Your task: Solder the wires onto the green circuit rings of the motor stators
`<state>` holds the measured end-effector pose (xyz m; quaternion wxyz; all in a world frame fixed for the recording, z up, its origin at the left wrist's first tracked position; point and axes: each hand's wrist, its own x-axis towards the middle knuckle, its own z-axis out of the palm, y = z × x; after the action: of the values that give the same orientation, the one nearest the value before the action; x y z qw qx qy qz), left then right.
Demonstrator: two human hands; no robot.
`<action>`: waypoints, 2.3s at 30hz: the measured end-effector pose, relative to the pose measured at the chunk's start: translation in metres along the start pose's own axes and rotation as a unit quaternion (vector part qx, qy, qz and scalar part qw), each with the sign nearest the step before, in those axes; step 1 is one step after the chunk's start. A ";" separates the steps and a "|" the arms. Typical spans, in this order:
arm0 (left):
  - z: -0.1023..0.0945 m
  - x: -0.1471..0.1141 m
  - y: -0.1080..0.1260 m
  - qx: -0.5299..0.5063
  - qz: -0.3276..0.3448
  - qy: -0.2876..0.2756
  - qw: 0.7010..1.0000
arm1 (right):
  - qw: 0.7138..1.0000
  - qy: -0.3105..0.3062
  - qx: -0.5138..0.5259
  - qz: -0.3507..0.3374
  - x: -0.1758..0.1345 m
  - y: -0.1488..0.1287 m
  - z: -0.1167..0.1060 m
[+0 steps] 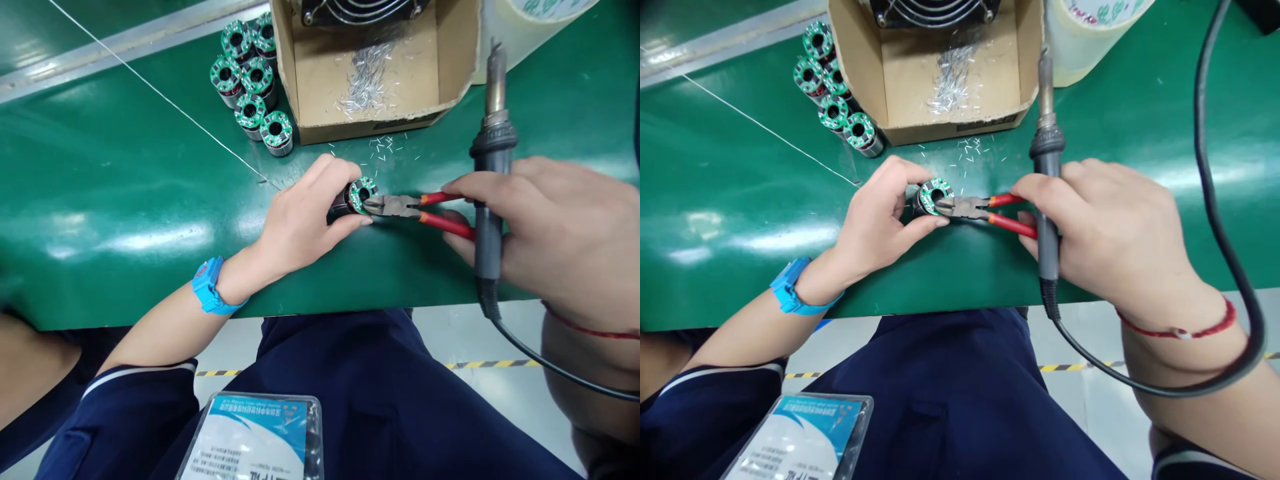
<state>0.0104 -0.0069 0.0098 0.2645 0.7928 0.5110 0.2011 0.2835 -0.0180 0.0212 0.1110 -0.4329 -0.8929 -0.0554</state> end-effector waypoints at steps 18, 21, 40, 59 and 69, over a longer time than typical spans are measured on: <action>-0.107 0.140 -0.190 0.021 -0.222 0.249 0.942 | 0.964 0.145 0.040 0.221 0.042 0.007 0.049; -0.111 0.153 -0.189 0.036 -0.237 0.251 0.938 | 0.957 0.190 0.070 0.210 0.040 0.018 0.057; -0.153 0.080 -0.191 0.108 -0.291 0.235 0.921 | 0.940 0.240 0.144 0.198 0.036 0.030 0.065; -0.029 -0.026 -0.008 -0.265 -0.110 -0.035 0.957 | 0.820 0.131 0.524 0.190 0.047 -0.053 -0.013; -0.024 -0.009 0.026 -0.243 0.029 -0.073 0.967 | 0.797 0.015 0.579 0.172 0.061 -0.041 -0.021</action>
<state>0.0108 -0.0188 0.0446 0.4796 0.7318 0.4028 0.2687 0.2176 -0.0011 0.0567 0.3619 -0.4335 -0.6677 0.4850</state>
